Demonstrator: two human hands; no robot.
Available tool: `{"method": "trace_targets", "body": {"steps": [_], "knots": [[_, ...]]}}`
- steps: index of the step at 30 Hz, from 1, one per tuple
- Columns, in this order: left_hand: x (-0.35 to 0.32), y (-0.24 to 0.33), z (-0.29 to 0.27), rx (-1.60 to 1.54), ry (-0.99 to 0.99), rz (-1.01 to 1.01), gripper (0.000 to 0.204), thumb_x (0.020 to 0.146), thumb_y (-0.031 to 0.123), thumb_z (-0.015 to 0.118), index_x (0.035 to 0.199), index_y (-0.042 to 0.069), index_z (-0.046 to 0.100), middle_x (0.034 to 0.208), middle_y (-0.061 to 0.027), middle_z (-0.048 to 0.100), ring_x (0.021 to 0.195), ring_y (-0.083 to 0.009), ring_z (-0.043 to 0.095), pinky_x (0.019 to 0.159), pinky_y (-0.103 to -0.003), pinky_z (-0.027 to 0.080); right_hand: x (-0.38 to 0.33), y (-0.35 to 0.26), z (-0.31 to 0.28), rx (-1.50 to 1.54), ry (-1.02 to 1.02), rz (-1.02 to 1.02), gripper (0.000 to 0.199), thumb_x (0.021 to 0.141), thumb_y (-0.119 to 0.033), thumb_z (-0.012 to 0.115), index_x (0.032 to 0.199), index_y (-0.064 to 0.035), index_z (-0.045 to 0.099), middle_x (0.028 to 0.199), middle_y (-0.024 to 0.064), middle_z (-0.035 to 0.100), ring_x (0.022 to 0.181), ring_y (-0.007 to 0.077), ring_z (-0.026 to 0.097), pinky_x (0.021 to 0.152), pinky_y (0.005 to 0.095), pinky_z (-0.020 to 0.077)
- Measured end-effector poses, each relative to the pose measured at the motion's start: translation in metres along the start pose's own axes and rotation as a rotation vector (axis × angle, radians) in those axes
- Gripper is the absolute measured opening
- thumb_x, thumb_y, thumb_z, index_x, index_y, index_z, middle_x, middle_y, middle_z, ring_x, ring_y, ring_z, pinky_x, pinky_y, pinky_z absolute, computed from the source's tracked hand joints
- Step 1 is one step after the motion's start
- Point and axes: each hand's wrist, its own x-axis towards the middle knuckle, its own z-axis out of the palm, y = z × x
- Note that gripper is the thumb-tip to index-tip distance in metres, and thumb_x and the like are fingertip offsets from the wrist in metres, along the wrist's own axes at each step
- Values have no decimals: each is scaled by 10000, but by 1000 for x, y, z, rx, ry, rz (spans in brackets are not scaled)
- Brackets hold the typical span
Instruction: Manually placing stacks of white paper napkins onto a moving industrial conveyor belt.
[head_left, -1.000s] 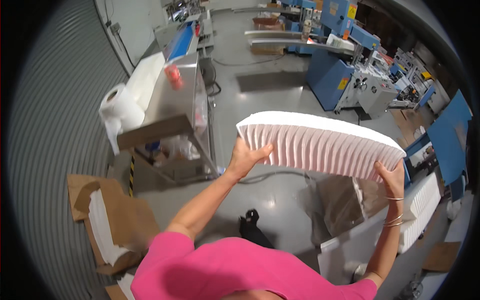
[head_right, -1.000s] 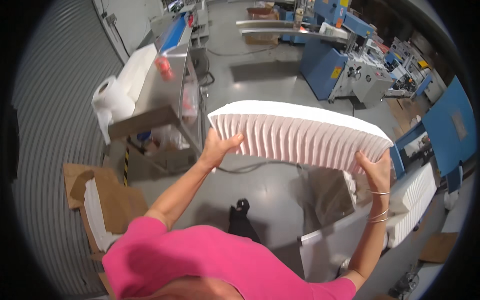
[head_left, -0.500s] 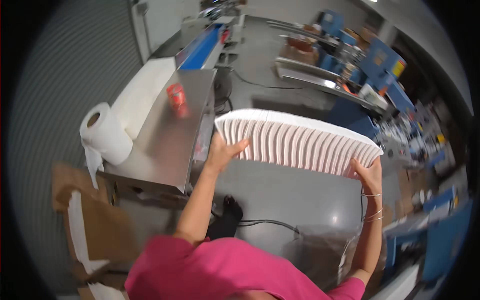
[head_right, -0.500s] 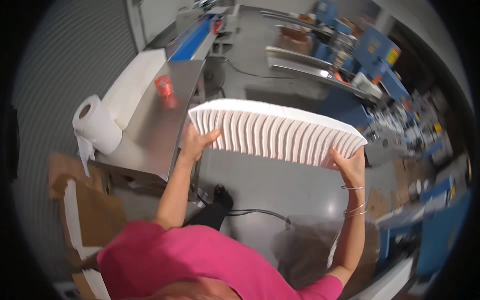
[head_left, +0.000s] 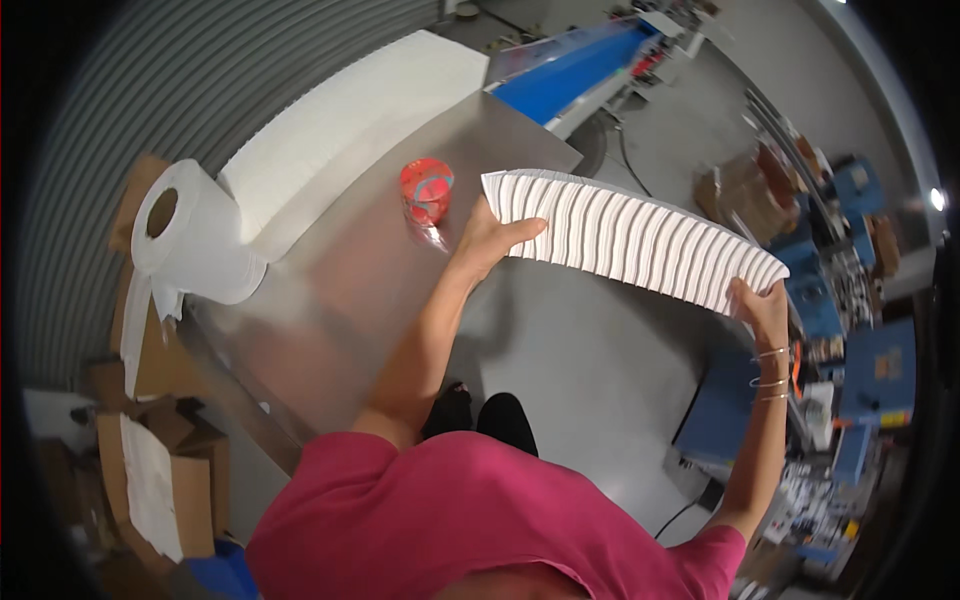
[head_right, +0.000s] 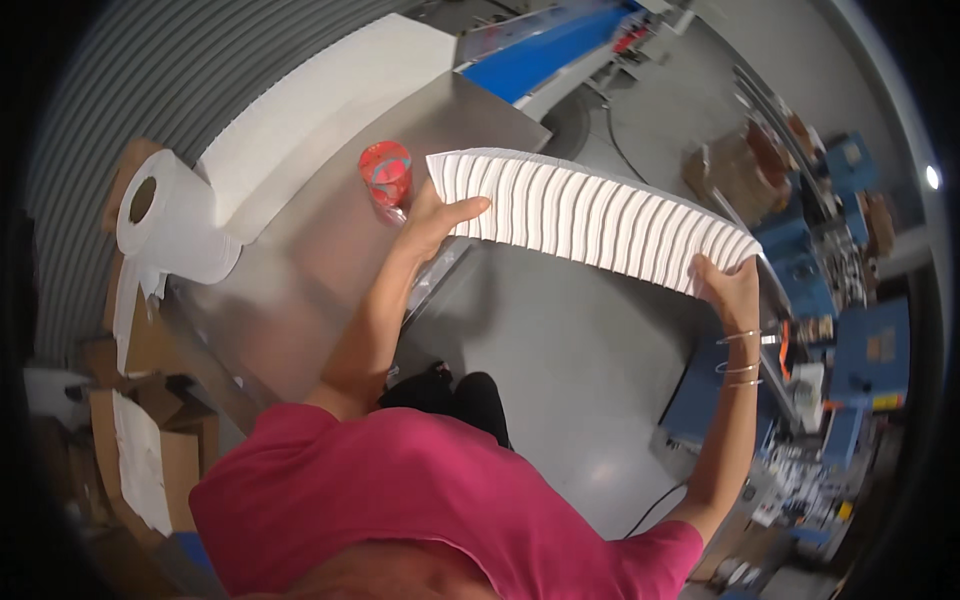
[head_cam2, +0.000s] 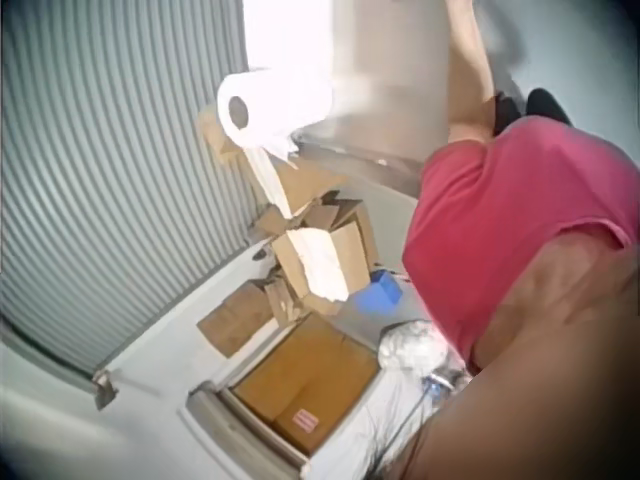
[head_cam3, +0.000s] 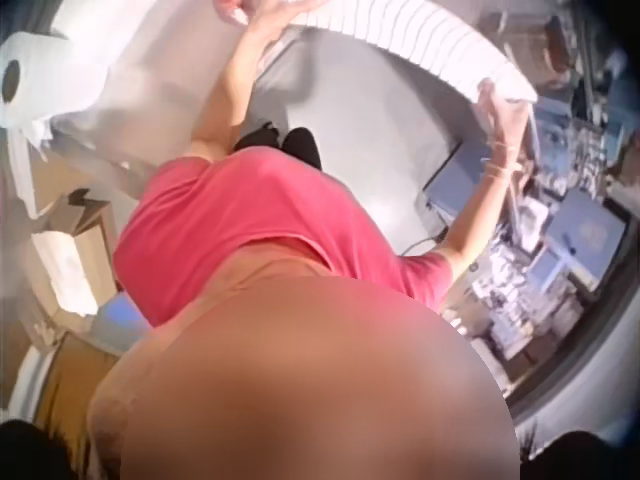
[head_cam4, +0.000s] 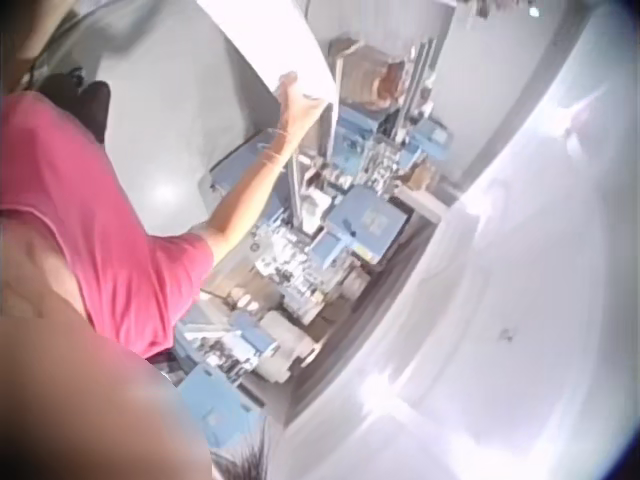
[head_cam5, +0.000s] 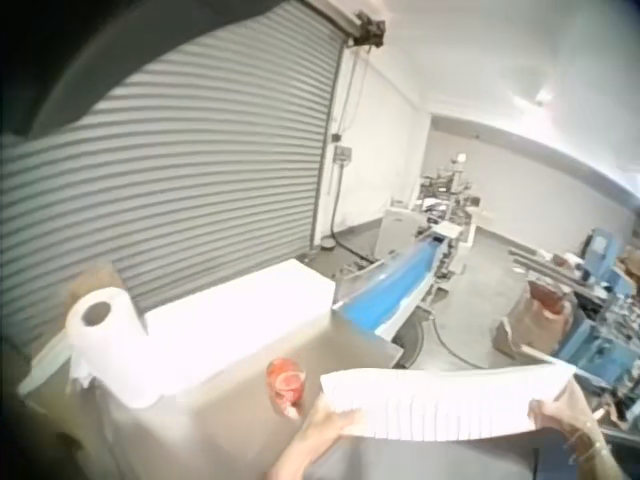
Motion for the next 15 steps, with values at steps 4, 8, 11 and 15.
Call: {"method": "trace_targets", "body": {"steps": [4,8,11,15], "knots": [[45,-21,-11,35,158,-18,525,740,-3,683,1217,-7,464,1137,-94,590,1049,-178,576,889,-318,467,123,34,34,120,-225,-55,536,706,-192,771,1081,87,509,978,126,637,832,161,621,735,272,507],[75,-44,-37,11,251,119,601,720,16,710,1243,-3,414,1107,-95,598,1024,-182,583,865,-318,482,238,45,101,85,-382,-134,562,711,-254,771,1070,95,515,974,128,625,833,157,602,712,269,493],[89,-40,-34,171,566,-22,740,669,108,780,1258,-26,353,1107,-131,582,1023,-182,576,858,-318,488,306,42,156,26,-502,-164,588,710,-274,774,1077,102,512,974,135,621,824,164,592,717,272,483],[64,-49,-60,404,873,-71,961,631,201,817,1336,-99,237,1196,-185,511,1094,-248,529,908,-332,462,321,-33,232,63,-885,-341,647,756,-289,722,1170,146,481,1059,160,609,968,212,579,869,318,451]]}}
